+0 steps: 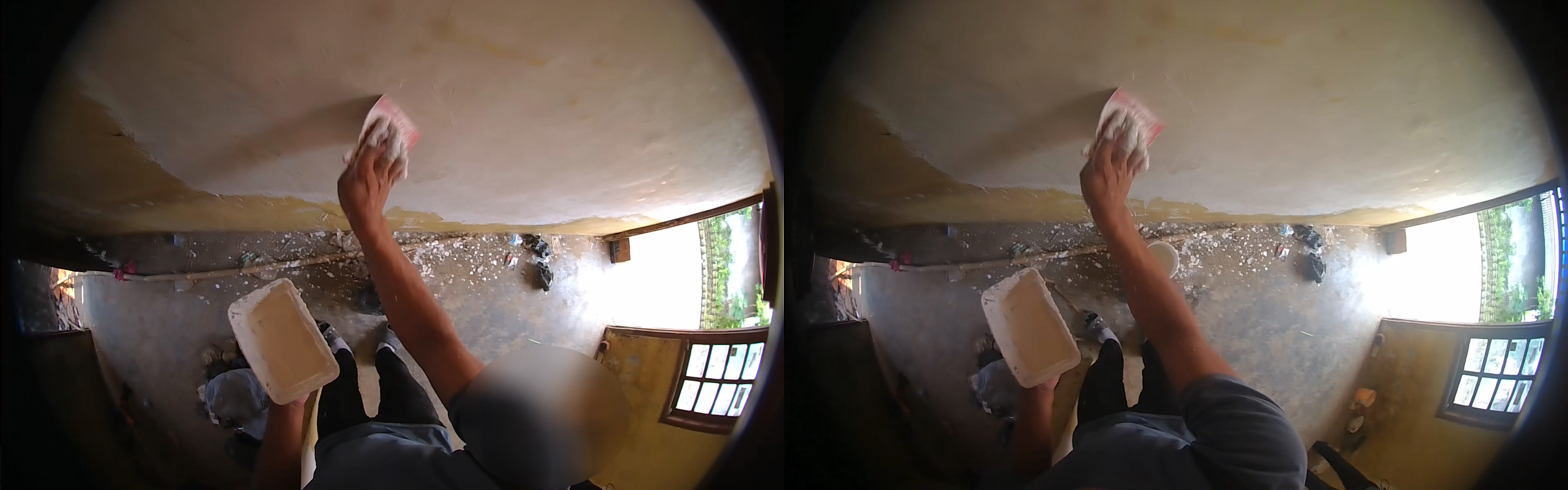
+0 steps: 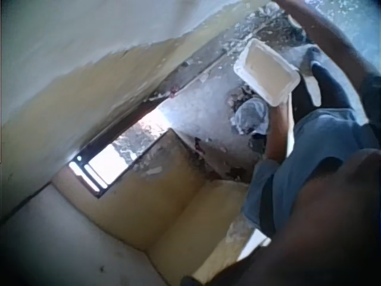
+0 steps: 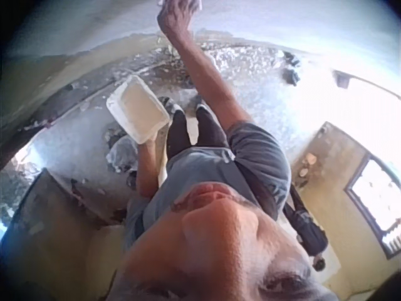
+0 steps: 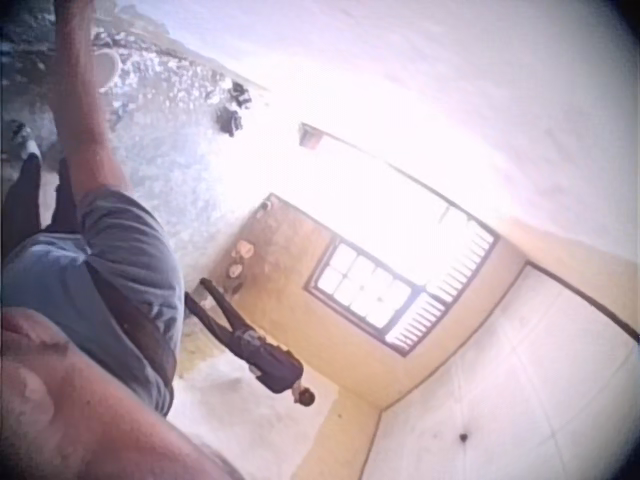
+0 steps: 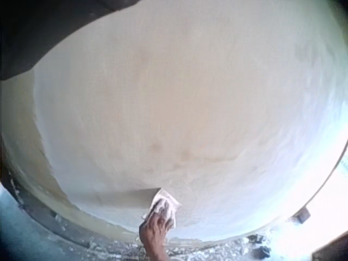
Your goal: The person applies a plaster-like compound to a wall using a putty knife and a plastic container. They scoop the material from the container with the tool and smooth it across the surface of the wall repeatedly.
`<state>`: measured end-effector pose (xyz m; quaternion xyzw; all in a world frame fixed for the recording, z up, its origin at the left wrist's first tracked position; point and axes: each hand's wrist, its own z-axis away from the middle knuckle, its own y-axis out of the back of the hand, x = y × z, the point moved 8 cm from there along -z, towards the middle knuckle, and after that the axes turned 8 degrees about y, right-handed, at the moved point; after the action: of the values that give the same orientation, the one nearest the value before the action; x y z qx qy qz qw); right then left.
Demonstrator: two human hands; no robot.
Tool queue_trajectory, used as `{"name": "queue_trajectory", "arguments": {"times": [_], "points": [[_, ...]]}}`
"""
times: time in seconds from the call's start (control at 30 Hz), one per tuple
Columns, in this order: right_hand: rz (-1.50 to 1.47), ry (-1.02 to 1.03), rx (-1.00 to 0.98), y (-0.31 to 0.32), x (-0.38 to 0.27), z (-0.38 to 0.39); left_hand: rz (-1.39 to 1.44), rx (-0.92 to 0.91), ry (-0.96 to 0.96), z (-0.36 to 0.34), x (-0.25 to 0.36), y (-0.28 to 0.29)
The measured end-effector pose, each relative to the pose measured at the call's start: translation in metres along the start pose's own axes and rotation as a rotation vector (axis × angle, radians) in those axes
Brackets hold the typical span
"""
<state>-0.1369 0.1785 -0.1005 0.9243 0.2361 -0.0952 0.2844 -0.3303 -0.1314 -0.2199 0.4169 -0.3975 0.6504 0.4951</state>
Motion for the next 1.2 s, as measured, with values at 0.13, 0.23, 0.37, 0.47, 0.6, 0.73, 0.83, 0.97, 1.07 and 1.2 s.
{"name": "queue_trajectory", "arguments": {"times": [0.13,0.23,0.37,0.47,0.6,0.73,0.83,0.97,1.07,1.2], "points": [[-0.355,-0.628,0.103,0.055,0.022,0.006,0.074,0.022,-0.023,0.02,0.007,0.011],[-1.11,-1.269,0.661,0.036,0.067,-0.017,0.12,-0.019,-0.013,0.013,0.017,0.012],[-0.344,-0.709,0.244,0.047,-0.015,-0.079,0.175,-0.069,-0.017,0.021,0.015,0.02],[-0.434,-0.407,-0.167,0.026,-0.058,-0.031,0.224,-0.085,-0.014,0.023,0.017,0.023],[-0.091,-0.188,0.292,0.087,-0.027,-0.057,0.294,-0.095,-0.029,0.028,0.014,0.029],[0.075,0.173,0.06,0.015,-0.005,-0.045,0.35,-0.164,0.008,0.013,0.018,0.022],[-0.304,0.013,-0.007,0.045,-0.007,-0.003,0.418,-0.165,-0.029,0.02,0.015,0.023],[-1.037,-1.337,0.643,0.068,0.081,0.005,0.494,-0.174,-0.02,0.021,0.014,0.022],[-1.255,-1.191,0.81,0.066,0.084,-0.049,0.545,-0.212,-0.02,0.024,0.01,0.023],[-1.063,-1.033,0.717,0.075,0.035,-0.092,0.589,-0.228,-0.025,0.024,0.01,0.027]]}}
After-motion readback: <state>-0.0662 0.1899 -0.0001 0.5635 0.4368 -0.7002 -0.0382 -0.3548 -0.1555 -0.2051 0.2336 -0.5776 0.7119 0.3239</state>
